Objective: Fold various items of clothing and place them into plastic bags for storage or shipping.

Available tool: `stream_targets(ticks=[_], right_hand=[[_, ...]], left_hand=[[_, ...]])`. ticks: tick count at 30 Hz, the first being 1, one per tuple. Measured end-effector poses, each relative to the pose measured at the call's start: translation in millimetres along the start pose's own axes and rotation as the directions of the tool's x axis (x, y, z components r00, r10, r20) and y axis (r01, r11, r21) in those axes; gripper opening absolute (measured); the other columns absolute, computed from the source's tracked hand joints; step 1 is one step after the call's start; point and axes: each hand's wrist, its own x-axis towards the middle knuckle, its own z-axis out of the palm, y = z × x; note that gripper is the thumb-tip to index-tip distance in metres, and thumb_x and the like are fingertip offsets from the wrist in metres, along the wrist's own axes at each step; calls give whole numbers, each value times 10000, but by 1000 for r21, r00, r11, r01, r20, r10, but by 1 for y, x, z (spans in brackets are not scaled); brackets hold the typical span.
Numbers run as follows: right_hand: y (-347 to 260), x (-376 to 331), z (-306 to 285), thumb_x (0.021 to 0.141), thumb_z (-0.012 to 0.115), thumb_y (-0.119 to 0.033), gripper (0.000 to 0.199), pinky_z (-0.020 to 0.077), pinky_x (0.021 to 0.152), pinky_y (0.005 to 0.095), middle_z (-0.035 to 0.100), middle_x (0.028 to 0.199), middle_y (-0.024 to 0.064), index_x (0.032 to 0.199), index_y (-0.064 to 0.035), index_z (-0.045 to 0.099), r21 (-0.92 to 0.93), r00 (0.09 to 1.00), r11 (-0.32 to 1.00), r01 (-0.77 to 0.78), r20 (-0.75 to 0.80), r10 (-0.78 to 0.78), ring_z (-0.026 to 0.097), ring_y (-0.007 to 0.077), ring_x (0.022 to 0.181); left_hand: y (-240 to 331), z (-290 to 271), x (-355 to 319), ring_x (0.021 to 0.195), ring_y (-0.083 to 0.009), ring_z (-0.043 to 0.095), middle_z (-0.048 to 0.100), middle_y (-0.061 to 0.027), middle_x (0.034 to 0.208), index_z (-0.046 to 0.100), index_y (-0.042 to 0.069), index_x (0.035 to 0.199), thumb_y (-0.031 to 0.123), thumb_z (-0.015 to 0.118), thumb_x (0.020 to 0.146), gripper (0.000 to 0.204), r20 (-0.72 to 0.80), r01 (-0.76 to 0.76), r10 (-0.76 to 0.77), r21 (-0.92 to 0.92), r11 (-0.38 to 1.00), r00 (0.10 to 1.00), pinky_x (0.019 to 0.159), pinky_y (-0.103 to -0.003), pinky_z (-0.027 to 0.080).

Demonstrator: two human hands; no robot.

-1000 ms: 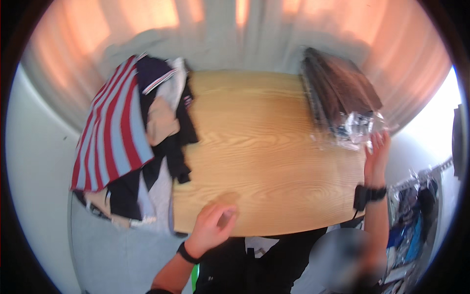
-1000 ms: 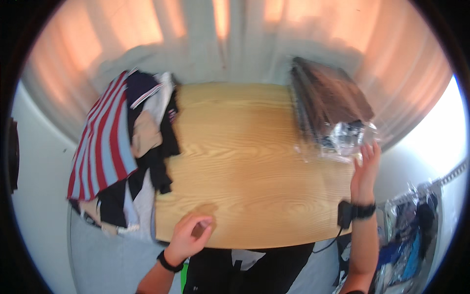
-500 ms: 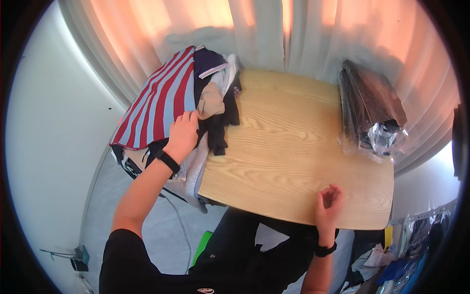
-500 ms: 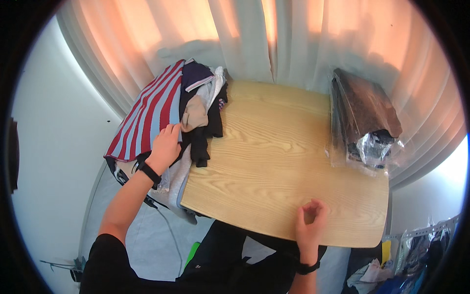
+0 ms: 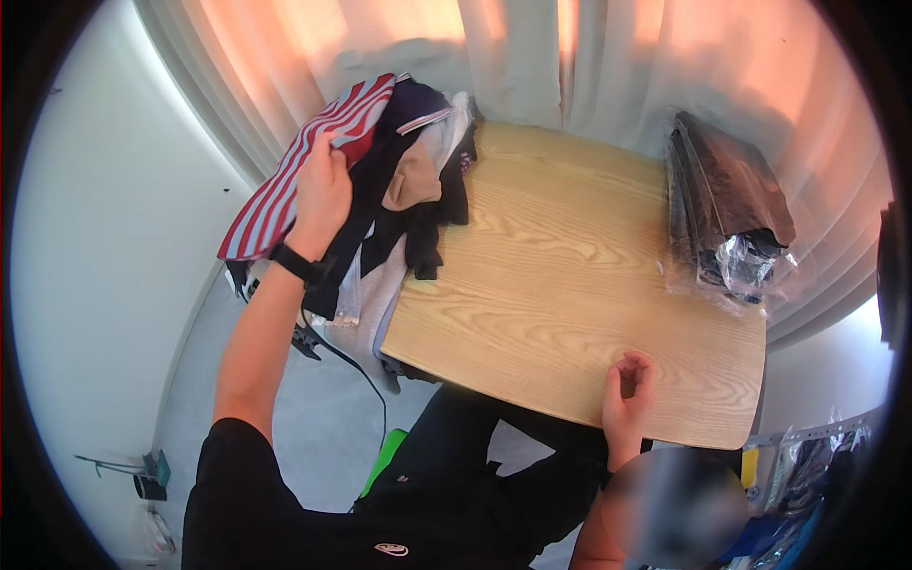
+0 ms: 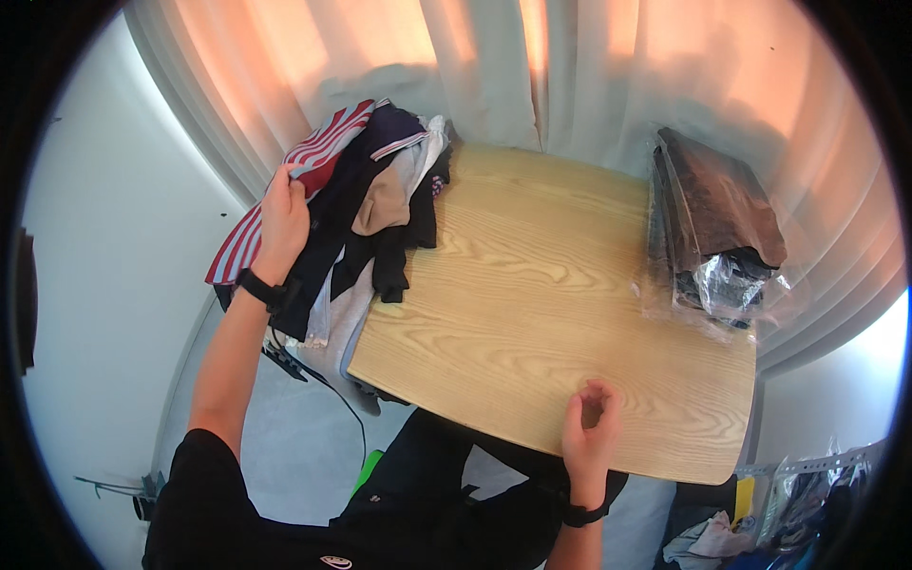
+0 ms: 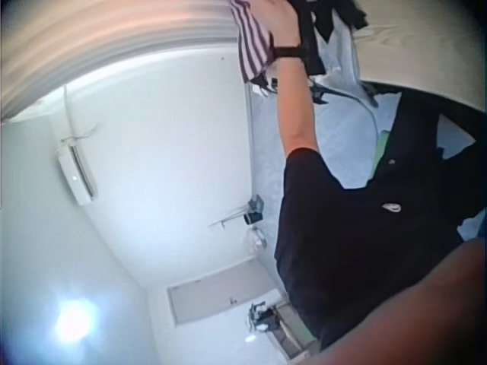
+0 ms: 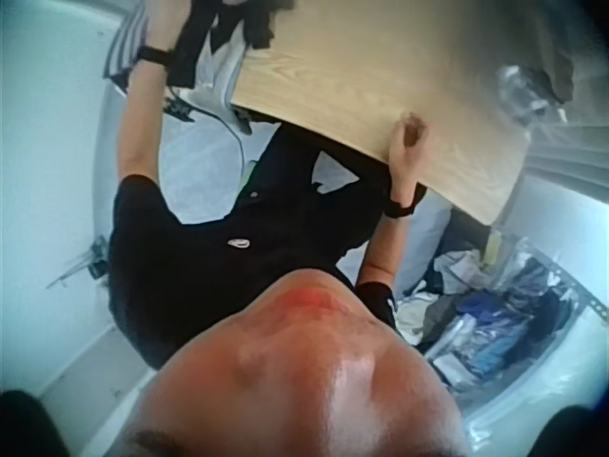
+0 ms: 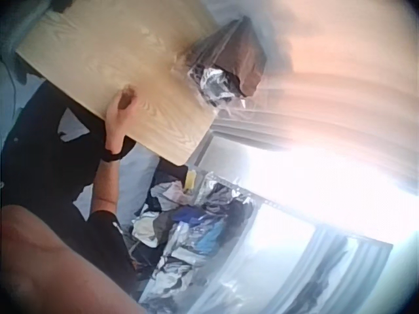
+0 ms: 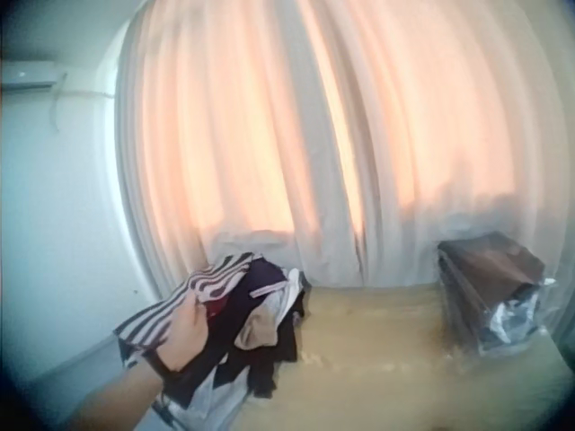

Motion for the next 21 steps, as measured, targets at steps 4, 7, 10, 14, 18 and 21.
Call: stream_targets(ticks=[4, 7, 10, 14, 18, 21], right_hand=[[5, 2, -1, 851, 575, 12, 227, 443, 773, 273, 566, 839, 44, 1070, -10, 517, 26, 1000, 1000, -12, -10, 13, 551, 130, 807], [-3, 2, -3, 873, 551, 31, 241, 406, 744, 202, 528, 852, 8, 1100, -28, 492, 37, 999, 999, -33, 34, 32, 512, 82, 783], [9, 3, -10, 904, 557, -30, 251, 423, 764, 227, 584, 917, 50, 1143, -28, 483, 159, 995, 985, -73, 75, 62, 550, 102, 817], [-14, 17, -18, 955, 523, -169, 277, 445, 788, 282, 621, 1035, 119, 1193, -37, 475, 295, 975, 935, -195, 164, 151, 584, 144, 882], [-42, 53, -4, 979, 472, -273, 441, 458, 891, 340, 592, 1178, 154, 1326, -37, 336, 390, 651, 544, -743, 611, 450, 588, 217, 1030], [4, 81, 16, 956, 518, -266, 405, 455, 909, 348, 596, 1199, 135, 1290, -48, 450, 326, 326, 20, -945, 945, 4, 572, 213, 1089]], left_hand=[[62, 6, -21, 557, -369, 575, 529, -208, 589, 504, 52, 1057, -3, 411, 878, 209, 75, -94, 114, -226, 970, 991, 503, -459, 407], [100, 26, -54, 577, -366, 582, 563, -181, 637, 501, 51, 1036, -21, 443, 832, 224, 116, -215, 310, -495, 842, 944, 507, -434, 433], [135, 28, -92, 614, -313, 631, 599, -162, 727, 536, 48, 1035, -120, 397, 776, 339, 309, -109, 408, -669, 735, 859, 525, -360, 462], [157, 13, -140, 691, -342, 630, 604, -156, 819, 541, 55, 1043, -121, 458, 747, 355, 460, 93, 517, -804, 587, 722, 580, -384, 486], [170, -20, -175, 801, -330, 642, 643, -123, 954, 491, 30, 1062, -140, 471, 756, 351, 501, 424, 689, -855, 299, 524, 681, -367, 520], [179, -44, -186, 838, -318, 637, 640, -115, 966, 498, 29, 1048, -120, 477, 768, 318, 461, 592, 825, -781, 201, 328, 694, -362, 522]])
